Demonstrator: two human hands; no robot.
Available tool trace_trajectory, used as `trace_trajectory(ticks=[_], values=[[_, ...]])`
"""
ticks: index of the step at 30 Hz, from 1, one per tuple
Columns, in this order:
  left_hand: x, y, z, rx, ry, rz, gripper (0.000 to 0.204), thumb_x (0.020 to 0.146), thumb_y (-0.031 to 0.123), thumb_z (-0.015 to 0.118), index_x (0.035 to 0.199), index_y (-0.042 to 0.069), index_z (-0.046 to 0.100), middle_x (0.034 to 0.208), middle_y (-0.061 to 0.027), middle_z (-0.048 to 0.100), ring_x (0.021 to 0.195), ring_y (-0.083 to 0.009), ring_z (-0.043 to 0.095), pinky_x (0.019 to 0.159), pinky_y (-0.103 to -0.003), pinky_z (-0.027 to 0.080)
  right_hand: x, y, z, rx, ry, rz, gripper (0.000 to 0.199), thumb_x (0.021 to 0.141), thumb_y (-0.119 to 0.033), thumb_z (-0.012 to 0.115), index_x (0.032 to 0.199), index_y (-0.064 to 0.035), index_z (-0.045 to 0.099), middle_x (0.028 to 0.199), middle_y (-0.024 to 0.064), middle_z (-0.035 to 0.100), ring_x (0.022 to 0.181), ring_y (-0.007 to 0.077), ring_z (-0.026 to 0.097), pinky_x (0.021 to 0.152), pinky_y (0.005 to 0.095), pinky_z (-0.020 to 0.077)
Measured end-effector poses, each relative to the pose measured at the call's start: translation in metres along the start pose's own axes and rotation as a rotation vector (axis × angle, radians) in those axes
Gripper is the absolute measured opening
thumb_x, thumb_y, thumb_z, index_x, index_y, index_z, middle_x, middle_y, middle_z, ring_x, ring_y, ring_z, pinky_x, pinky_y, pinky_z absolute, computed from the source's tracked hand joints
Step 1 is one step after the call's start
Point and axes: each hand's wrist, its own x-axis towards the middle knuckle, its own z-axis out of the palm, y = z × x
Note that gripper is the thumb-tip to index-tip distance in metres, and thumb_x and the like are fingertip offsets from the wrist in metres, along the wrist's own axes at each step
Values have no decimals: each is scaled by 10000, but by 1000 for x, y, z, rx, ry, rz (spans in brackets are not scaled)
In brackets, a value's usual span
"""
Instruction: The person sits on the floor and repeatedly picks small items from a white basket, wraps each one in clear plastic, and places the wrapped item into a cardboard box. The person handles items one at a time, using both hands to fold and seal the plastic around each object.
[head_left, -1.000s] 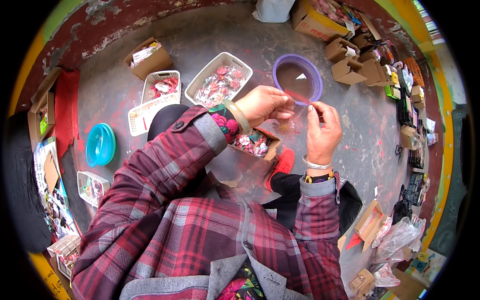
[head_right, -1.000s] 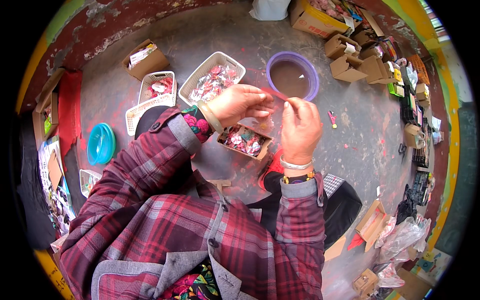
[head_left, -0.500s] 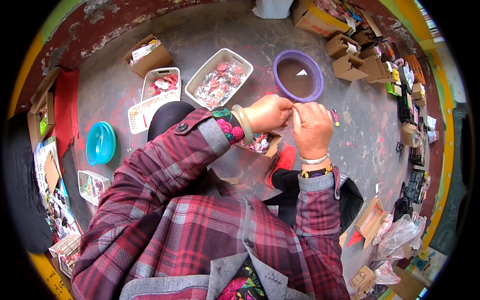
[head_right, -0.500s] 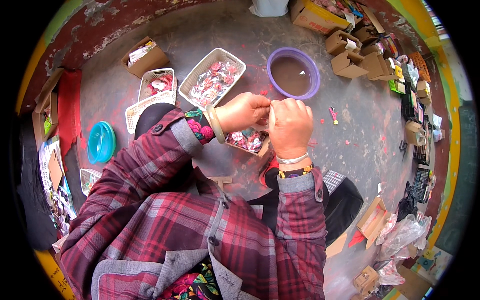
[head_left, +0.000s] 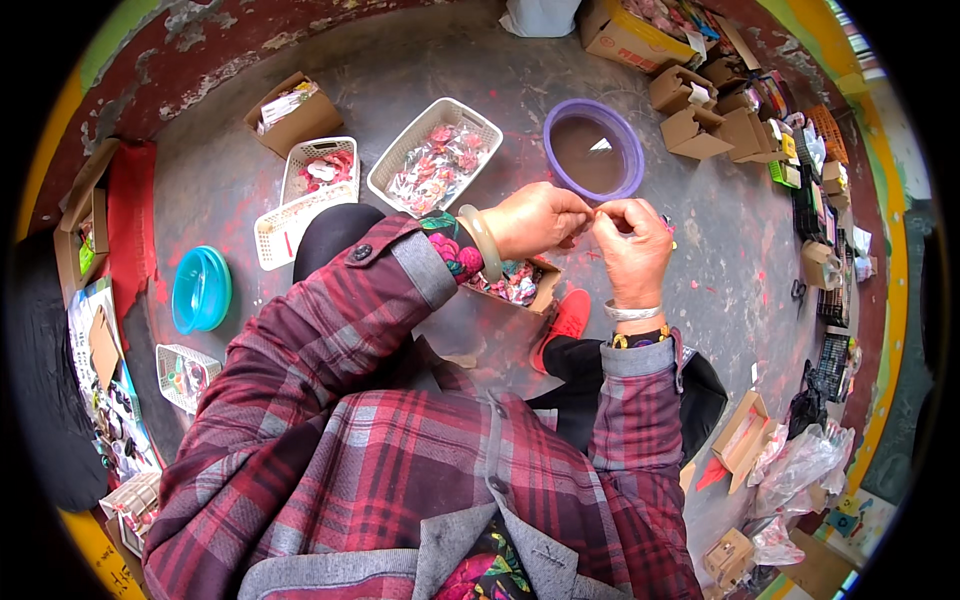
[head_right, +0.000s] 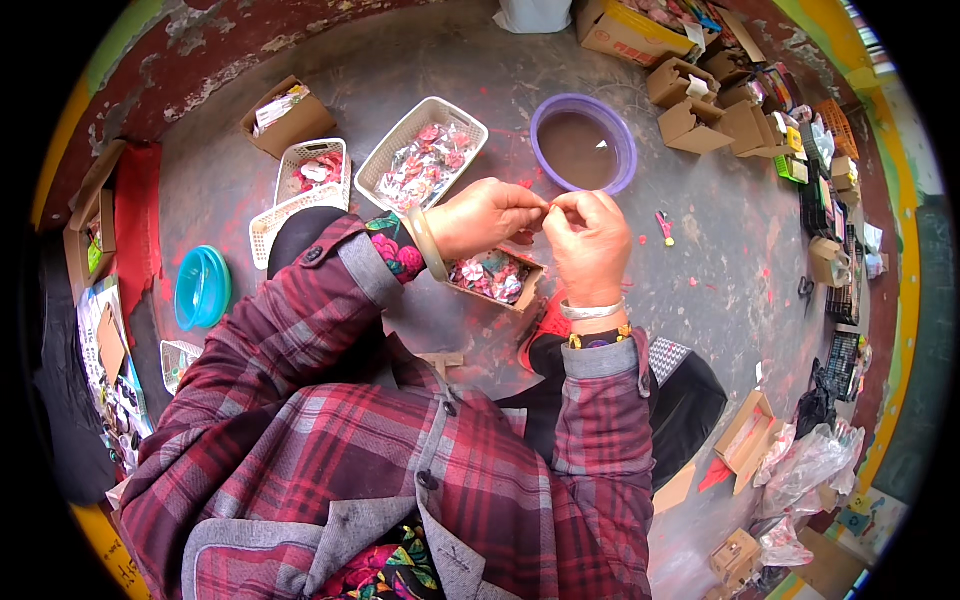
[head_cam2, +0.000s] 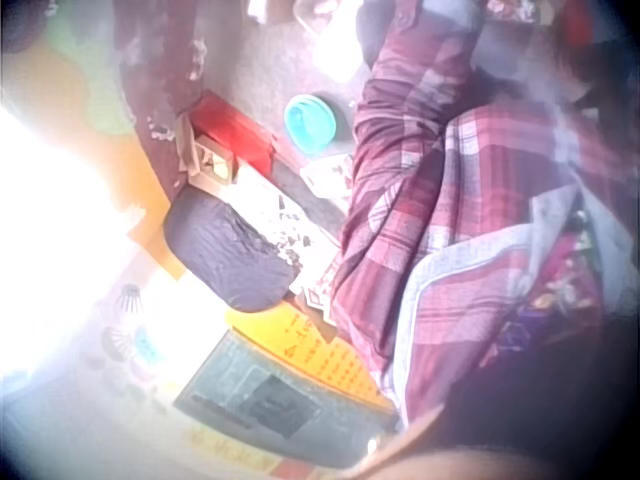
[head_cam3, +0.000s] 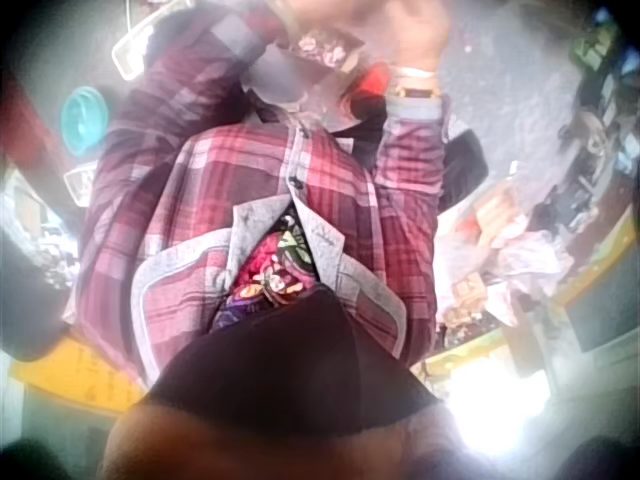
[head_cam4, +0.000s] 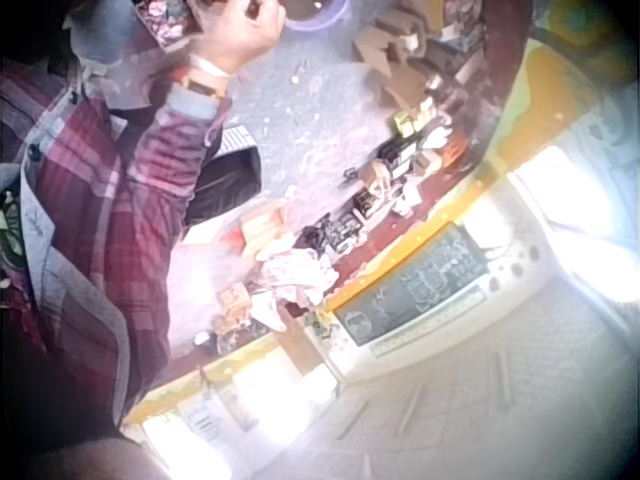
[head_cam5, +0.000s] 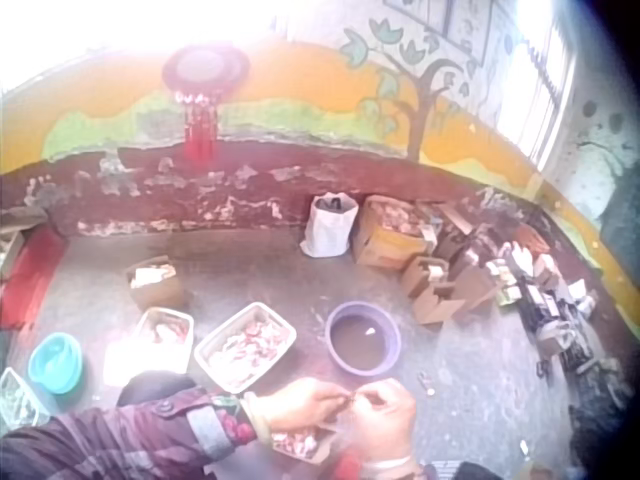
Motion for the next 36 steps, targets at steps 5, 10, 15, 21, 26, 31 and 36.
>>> trace_trajectory(ticks=[5, 10, 15, 21, 26, 31, 36], values=[[3, -4, -2, -237, 5, -88, 237, 919, 120, 474, 1055, -39, 584, 976, -115, 622, 888, -159, 602, 767, -291, 530, 6, 20, -12, 404, -1, 356, 40, 733, -10, 633, 771, -23, 636, 731, -39, 586, 668, 51, 519, 615, 190, 410], [4, -3, -7, -410, 31, -159, 246, 922, 108, 454, 1065, -56, 569, 975, -141, 616, 887, -195, 612, 779, -303, 532, 11, 40, -32, 644, 81, 489, 60, 730, -23, 642, 788, -34, 650, 716, -26, 596, 629, 60, 501, 611, 199, 397], [4, -6, -12, -458, 142, -242, 258, 918, 118, 449, 1058, -70, 557, 971, -152, 607, 838, -207, 617, 762, -308, 528, 13, 56, -52, 674, 194, 573, 44, 740, -55, 650, 782, -44, 652, 696, -17, 600, 595, 61, 491, 589, 206, 389], [0, -2, -17, -512, 193, -242, 252, 904, 107, 456, 1041, -84, 547, 973, -164, 595, 804, -206, 616, 734, -297, 523, 12, 71, -73, 292, 130, 556, 77, 740, -65, 637, 793, -15, 661, 676, -15, 596, 593, 62, 501, 561, 207, 384], [-1, 1, -17, -538, 170, -237, 260, 907, 110, 457, 1058, -93, 517, 973, -169, 591, 797, -215, 615, 719, -309, 523, 11, 96, -84, -106, 46, 474, 128, 731, -121, 614, 744, -6, 668, 649, 12, 612, 584, 68, 502, 546, 229, 391], [-3, 4, -18, -525, 154, -244, 259, 909, 113, 461, 1059, -91, 514, 980, -169, 590, 771, -215, 618, 698, -309, 525, 13, 102, -85, -197, 22, 497, 132, 705, -140, 613, 673, -23, 666, 598, 27, 606, 565, 74, 504, 549, 231, 399], [-1, -1, -16, -526, 189, -229, 262, 910, 125, 466, 1058, -85, 519, 964, -164, 592, 748, -209, 621, 684, -300, 526, 14, 112, -81, -138, 91, 421, 85, 687, -112, 635, 693, -35, 670, 713, 20, 635, 637, 80, 522, 589, 239, 415]])
